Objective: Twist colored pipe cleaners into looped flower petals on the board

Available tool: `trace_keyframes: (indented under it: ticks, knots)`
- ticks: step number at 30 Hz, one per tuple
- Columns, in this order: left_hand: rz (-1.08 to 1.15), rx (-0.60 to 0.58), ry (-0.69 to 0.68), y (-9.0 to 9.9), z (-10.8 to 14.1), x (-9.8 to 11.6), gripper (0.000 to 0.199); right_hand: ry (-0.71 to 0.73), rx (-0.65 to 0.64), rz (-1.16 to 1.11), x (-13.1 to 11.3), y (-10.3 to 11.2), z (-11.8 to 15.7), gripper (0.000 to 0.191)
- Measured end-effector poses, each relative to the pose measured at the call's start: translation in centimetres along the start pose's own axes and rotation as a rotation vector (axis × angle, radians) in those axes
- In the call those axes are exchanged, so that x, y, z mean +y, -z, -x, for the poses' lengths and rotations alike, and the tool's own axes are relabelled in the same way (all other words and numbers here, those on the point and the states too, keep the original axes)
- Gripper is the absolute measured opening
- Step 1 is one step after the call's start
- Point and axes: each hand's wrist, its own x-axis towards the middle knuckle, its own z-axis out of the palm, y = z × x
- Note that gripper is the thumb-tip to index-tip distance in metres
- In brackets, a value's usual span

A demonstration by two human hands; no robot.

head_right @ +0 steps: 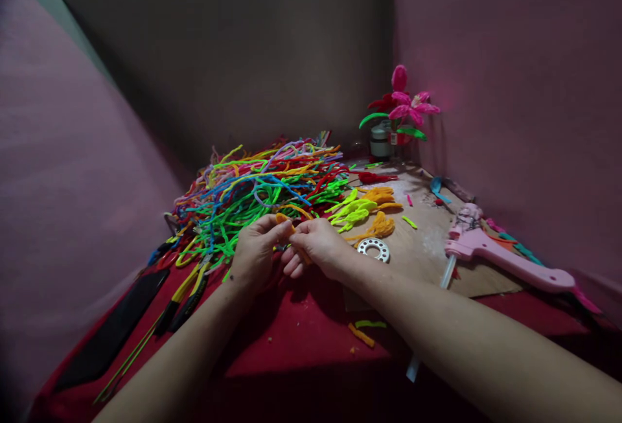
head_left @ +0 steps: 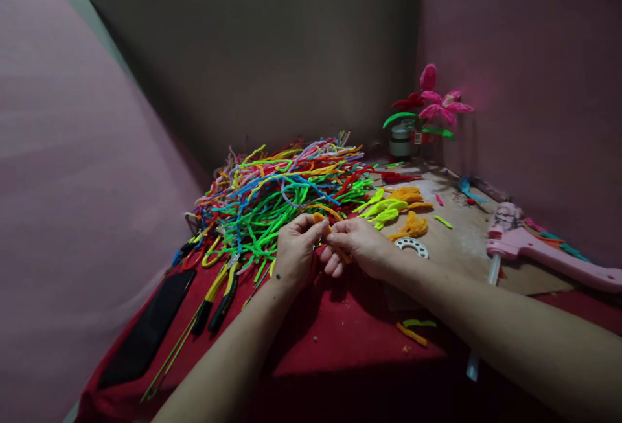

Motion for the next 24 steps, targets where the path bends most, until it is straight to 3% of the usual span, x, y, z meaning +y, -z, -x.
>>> trace_keyframes:
  ticks: [4, 9, 17, 21, 24]
  knots:
    - [-0.039, -0.057, 0.003, 0.7, -0.5, 0.2, 0.014, 0.015, 0.001, 0.001, 0.0, 0.0, 0.1, 0.013]
    - [-0.254, -0.129, 0.013, 1.3, -0.7, 0.7, 0.01, 0.033, 0.038, 0.089, 0.0, 0.0, 0.2, 0.01]
    - [-0.181, 0.024, -0.06, 0.4, -0.3, -0.3, 0.009, 0.039, 0.074, 0.089, 0.0, -0.1, 0.1, 0.007]
    - [-0.237, 0.032, -0.065, 0.5, -0.4, 0.0, 0.015, 0.044, 0.068, 0.067, -0.3, -0.1, 0.2, 0.008]
    - [-0.329, 0.096, -0.158, 0.7, -0.5, 0.1, 0.016, 0.027, 0.049, 0.059, -0.3, -0.2, 0.2, 0.009]
